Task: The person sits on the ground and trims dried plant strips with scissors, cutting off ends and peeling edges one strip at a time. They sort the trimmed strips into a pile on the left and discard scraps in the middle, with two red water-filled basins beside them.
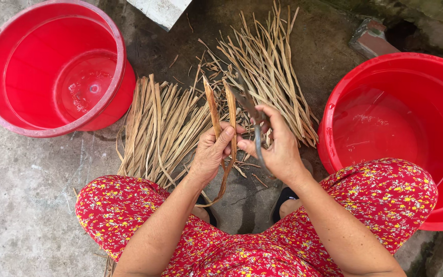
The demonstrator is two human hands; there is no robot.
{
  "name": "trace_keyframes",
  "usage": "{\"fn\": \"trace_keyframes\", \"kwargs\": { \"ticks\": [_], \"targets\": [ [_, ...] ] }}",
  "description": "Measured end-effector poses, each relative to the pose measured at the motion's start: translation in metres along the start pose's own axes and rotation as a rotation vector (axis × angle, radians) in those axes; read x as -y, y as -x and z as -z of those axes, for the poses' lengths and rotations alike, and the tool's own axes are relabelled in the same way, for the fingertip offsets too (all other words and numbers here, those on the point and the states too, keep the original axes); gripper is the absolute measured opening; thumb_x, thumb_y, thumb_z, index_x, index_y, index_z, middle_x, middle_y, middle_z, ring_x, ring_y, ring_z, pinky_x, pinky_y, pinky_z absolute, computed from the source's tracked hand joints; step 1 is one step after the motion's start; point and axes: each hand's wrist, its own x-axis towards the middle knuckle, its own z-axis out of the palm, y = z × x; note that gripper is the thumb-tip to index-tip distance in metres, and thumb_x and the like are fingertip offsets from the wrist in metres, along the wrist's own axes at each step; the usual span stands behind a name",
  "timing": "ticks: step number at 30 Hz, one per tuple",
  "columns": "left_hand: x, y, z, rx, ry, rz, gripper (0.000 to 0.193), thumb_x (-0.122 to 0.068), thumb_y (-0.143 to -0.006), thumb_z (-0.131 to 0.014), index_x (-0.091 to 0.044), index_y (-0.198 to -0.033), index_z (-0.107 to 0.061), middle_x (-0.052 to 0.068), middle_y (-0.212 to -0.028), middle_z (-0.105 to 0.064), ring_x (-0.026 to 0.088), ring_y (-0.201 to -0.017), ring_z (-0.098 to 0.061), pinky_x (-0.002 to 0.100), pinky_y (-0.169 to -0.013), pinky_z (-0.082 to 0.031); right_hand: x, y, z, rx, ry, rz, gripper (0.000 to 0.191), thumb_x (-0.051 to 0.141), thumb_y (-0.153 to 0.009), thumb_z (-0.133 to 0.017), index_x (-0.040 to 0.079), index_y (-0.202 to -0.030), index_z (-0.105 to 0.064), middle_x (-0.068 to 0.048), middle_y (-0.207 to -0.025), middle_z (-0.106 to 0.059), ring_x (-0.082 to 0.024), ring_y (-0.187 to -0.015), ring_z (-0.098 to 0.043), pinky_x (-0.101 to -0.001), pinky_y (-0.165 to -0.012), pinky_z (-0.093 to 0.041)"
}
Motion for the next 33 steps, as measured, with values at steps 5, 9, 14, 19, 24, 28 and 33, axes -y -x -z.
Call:
{"fn": "trace_keyframes", "kwargs": {
  "ticks": [5,9,14,19,24,28,33],
  "targets": [
    [0.002,0.001,-0.004,-0.016,-0.062,-0.004,0.030,-0.031,-0.106,-0.062,-0.004,-0.111,-0.072,-0.004,-0.085,-0.067,0.001,-0.065,-0.047,0.017,-0.058,-0.040,0.010,0.002,-0.007,-0.012,0.183,-0.032,0.082,0.038,-0.074,-0.091,0.007,-0.139,-0.053,-0.006,-0.103,-0.061,-0.016,-0.080,-0.053,-0.0312,-0.071,-0.049],
    [0.002,0.001,-0.008,-0.023,-0.088,-0.017,0.030,-0.031,-0.105,-0.063,-0.003,-0.109,-0.073,-0.004,-0.085,-0.067,0.001,-0.065,-0.048,0.018,-0.058,-0.041,0.010,0.001,-0.007,-0.022,0.181,-0.051,0.081,0.039,-0.075,-0.090,0.006,-0.138,-0.053,-0.005,-0.099,-0.062,-0.015,-0.072,-0.053,-0.0307,-0.065,-0.049],
    [0.000,0.002,-0.010,-0.032,-0.112,-0.008,0.030,-0.032,-0.105,-0.062,-0.005,-0.109,-0.074,-0.005,-0.082,-0.065,0.001,-0.065,-0.048,0.017,-0.058,-0.041,0.004,0.005,-0.011,-0.052,0.176,-0.093,0.080,0.042,-0.072,-0.092,0.003,-0.133,-0.058,-0.006,-0.092,-0.065,-0.014,-0.068,-0.055,-0.0295,-0.062,-0.050],
    [-0.002,0.002,-0.011,-0.037,-0.111,-0.006,0.029,-0.031,-0.104,-0.062,-0.005,-0.107,-0.073,-0.005,-0.081,-0.065,0.001,-0.063,-0.048,0.017,-0.056,-0.041,-0.006,0.008,-0.014,-0.085,0.074,-0.100,0.073,0.038,-0.075,-0.091,0.002,-0.131,-0.062,-0.005,-0.092,-0.072,-0.009,-0.080,-0.064,-0.0252,-0.072,-0.055],
    [-0.002,0.003,-0.008,-0.022,-0.076,-0.022,0.029,-0.032,-0.107,-0.062,-0.006,-0.110,-0.074,-0.006,-0.079,-0.060,0.001,-0.066,-0.047,0.017,-0.059,-0.040,-0.016,0.004,-0.015,-0.043,-0.179,-0.180,0.056,0.025,-0.080,-0.088,0.003,-0.126,-0.066,-0.002,-0.098,-0.077,-0.003,-0.087,-0.066,-0.0207,-0.076,-0.057],
    [0.000,0.003,-0.006,-0.006,-0.124,-0.018,0.030,-0.031,-0.108,-0.060,-0.004,-0.108,-0.073,-0.004,-0.082,-0.064,0.003,-0.073,-0.053,0.019,-0.065,-0.045,-0.020,0.006,-0.016,-0.045,-0.206,-0.339,0.049,0.014,-0.081,-0.087,0.004,-0.124,-0.068,-0.004,-0.089,-0.075,-0.004,-0.075,-0.061,-0.0217,-0.062,-0.050],
    [0.007,0.001,-0.003,0.033,-0.074,-0.052,0.030,-0.032,-0.111,-0.053,-0.006,-0.112,-0.066,0.000,-0.089,-0.070,0.007,-0.084,-0.065,0.021,-0.075,-0.054,-0.026,0.001,-0.014,-0.020,-0.621,-0.232,0.054,0.007,-0.089,-0.081,0.001,-0.135,-0.053,-0.012,-0.109,-0.072,-0.010,-0.085,-0.069,-0.0232,-0.075,-0.054]
  ]
}}
